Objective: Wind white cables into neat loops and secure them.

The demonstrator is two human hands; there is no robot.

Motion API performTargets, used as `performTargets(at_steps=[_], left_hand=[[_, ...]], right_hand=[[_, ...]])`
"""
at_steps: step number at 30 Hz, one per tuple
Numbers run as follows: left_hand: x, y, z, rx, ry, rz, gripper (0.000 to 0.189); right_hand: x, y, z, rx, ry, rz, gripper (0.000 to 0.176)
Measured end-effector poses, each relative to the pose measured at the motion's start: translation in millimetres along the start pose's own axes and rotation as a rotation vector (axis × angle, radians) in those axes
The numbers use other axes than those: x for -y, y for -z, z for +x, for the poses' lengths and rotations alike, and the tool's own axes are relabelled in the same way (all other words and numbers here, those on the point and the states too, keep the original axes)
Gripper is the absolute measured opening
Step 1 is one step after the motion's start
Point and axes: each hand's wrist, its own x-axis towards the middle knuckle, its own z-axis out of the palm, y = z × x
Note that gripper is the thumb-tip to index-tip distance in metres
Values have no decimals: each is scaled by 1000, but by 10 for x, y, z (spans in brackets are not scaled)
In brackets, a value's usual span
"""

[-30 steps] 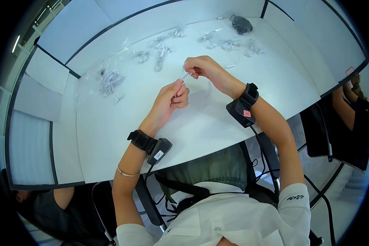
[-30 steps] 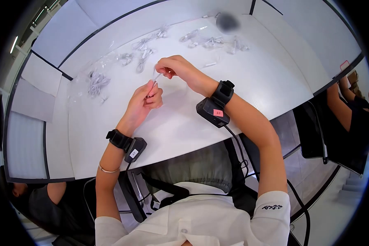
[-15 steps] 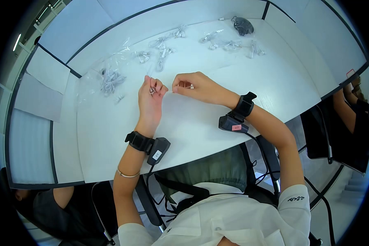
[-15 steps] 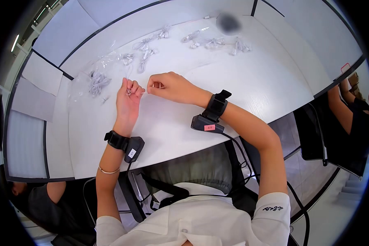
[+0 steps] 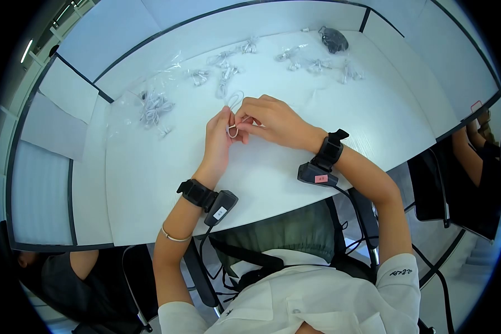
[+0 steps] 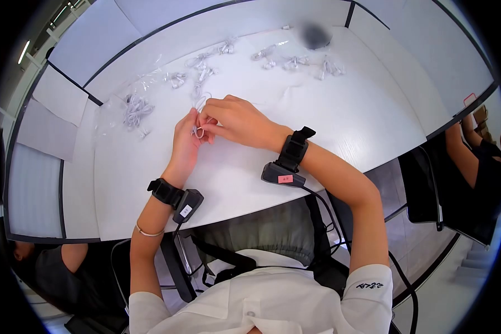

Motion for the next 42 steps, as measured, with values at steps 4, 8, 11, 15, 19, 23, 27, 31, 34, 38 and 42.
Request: performTargets(at_steps=[4,8,11,15,19,23,27,31,34,38,42], left_hand=[[-30,-61,-36,-1,18,68,35],[-31,-73,-52,36,125,27,31],[-19,-69,-56,31,126,4,27],[-29,-65,-64,43,126,11,25],[-13,-56,-46,58,129,29,25],[-48,-14,-55,103,148,-37,30],[-83,54,-33,143,148,-22,32],[-172,96,-37,194,140,-13,34],[-170,110,-32,229,142,-6,35],[-176,98,-37,248,117,30,37],[-234,79,-58,350,149,77,41]], right_hand=[[-53,-38,0,-42,32,-65,9],[-73,-49,-9,-29,-15,-54,9],[-102,-64,-11,-39,-4,-39,9],[-94,-45,-7,-40,1,6,9],[-103,-53,-12,-42,19,-18,9],[-94,-20,8,-47,-13,2,10],[-138,25,-8,-81,-118,34,14],[-121,71,30,-91,-180,146,23],[-84,127,38,-86,-242,259,30],[-159,134,36,-102,-225,304,35],[-150,138,51,-124,-160,378,32]])
